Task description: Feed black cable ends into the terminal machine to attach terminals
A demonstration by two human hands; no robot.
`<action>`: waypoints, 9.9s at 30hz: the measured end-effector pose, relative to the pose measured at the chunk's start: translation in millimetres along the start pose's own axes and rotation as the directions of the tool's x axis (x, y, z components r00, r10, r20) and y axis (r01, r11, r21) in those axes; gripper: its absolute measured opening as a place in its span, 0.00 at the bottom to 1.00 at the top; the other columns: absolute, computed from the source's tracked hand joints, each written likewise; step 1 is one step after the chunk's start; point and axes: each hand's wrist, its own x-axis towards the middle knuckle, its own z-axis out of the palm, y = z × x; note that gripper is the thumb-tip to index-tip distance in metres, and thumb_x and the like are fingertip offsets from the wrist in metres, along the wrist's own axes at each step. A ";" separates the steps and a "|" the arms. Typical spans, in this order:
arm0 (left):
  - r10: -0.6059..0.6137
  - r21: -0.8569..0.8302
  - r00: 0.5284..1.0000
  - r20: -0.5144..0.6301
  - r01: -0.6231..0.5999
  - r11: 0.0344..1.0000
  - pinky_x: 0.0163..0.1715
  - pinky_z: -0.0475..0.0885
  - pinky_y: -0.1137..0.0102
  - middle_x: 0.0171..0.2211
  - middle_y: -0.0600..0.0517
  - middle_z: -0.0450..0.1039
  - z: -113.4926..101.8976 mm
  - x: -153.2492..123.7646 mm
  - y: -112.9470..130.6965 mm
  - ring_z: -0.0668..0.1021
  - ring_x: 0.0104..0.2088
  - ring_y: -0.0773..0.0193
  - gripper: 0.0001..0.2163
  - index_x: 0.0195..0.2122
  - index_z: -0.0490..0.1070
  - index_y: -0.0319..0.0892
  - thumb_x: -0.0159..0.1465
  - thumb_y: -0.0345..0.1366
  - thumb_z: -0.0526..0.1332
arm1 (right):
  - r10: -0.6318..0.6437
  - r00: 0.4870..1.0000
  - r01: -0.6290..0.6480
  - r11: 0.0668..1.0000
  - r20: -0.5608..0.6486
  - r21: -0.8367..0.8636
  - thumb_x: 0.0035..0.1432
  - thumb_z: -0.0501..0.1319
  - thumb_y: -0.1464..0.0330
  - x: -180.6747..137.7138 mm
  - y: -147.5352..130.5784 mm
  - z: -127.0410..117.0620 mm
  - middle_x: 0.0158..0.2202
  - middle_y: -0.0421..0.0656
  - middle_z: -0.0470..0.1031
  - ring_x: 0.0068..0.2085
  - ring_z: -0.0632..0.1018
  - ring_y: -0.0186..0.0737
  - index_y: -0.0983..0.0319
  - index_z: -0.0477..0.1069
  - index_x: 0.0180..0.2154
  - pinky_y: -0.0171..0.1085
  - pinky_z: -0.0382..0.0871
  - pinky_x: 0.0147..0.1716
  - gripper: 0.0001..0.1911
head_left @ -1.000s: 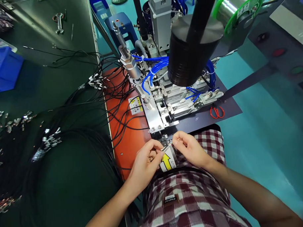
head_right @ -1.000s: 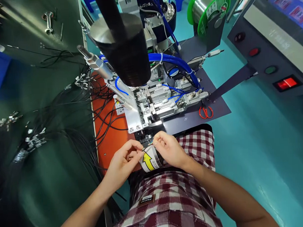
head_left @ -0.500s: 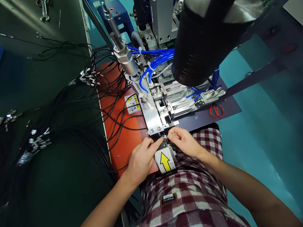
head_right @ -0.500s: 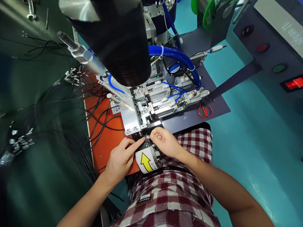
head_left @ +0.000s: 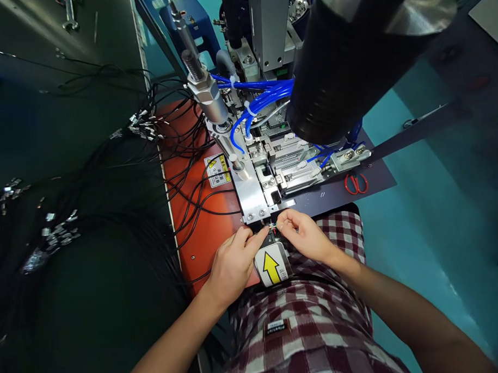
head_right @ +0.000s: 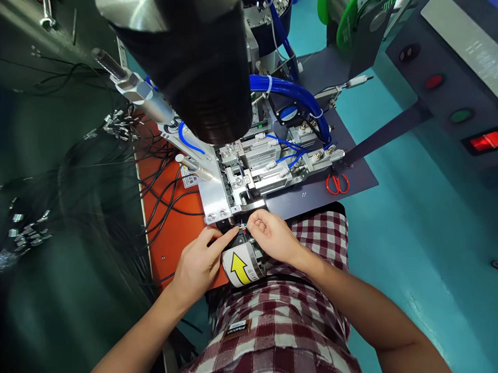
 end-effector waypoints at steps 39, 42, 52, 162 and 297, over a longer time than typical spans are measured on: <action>0.082 0.195 0.997 0.013 -0.083 0.977 0.26 0.65 0.70 0.30 0.50 0.64 3.8 -3.6 0.0 0.68 0.28 0.63 0.18 0.57 0.65 0.39 0.67 0.28 0.48 | -0.086 0.990 0.008 0.825 -0.112 -0.565 0.61 0.52 0.71 -5.2 -23.1 5.3 0.28 0.42 0.72 0.27 0.70 0.37 0.60 0.65 0.31 0.36 0.58 0.27 0.07; 0.088 0.216 0.996 0.023 -0.091 0.972 0.26 0.64 0.70 0.30 0.50 0.64 2.9 -3.8 0.4 0.68 0.28 0.63 0.18 0.57 0.64 0.39 0.67 0.27 0.48 | 0.008 0.999 -0.029 0.911 -0.052 -0.412 0.59 0.52 0.73 -2.6 -21.6 3.2 0.25 0.39 0.71 0.25 0.70 0.34 0.60 0.64 0.29 0.33 0.59 0.26 0.07; 0.104 0.218 0.994 0.045 -0.111 0.970 0.26 0.63 0.69 0.30 0.50 0.63 1.2 -2.4 0.6 0.67 0.28 0.62 0.19 0.58 0.63 0.40 0.66 0.28 0.49 | 0.022 0.997 -0.049 0.925 -0.074 -0.378 0.59 0.52 0.73 -2.8 -21.9 3.8 0.24 0.38 0.71 0.25 0.70 0.34 0.60 0.63 0.28 0.33 0.60 0.26 0.07; 0.041 0.097 0.998 -0.047 -0.036 0.995 0.32 0.72 0.67 0.38 0.44 0.74 -1.3 1.3 0.5 0.75 0.32 0.60 0.17 0.49 0.72 0.39 0.64 0.24 0.49 | -0.052 0.987 0.001 0.947 -0.149 -0.320 0.63 0.54 0.67 -5.5 -13.3 -2.2 0.23 0.37 0.67 0.24 0.67 0.35 0.60 0.70 0.36 0.34 0.59 0.25 0.07; -0.032 0.050 0.998 0.061 0.029 0.998 0.34 0.68 0.69 0.36 0.47 0.70 2.3 1.3 7.1 0.71 0.34 0.61 0.19 0.54 0.68 0.40 0.64 0.25 0.48 | -0.229 0.957 0.256 0.955 -0.181 0.147 0.59 0.58 0.66 0.8 31.1 16.7 0.29 0.39 0.66 0.29 0.67 0.34 0.62 0.67 0.29 0.34 0.62 0.29 0.08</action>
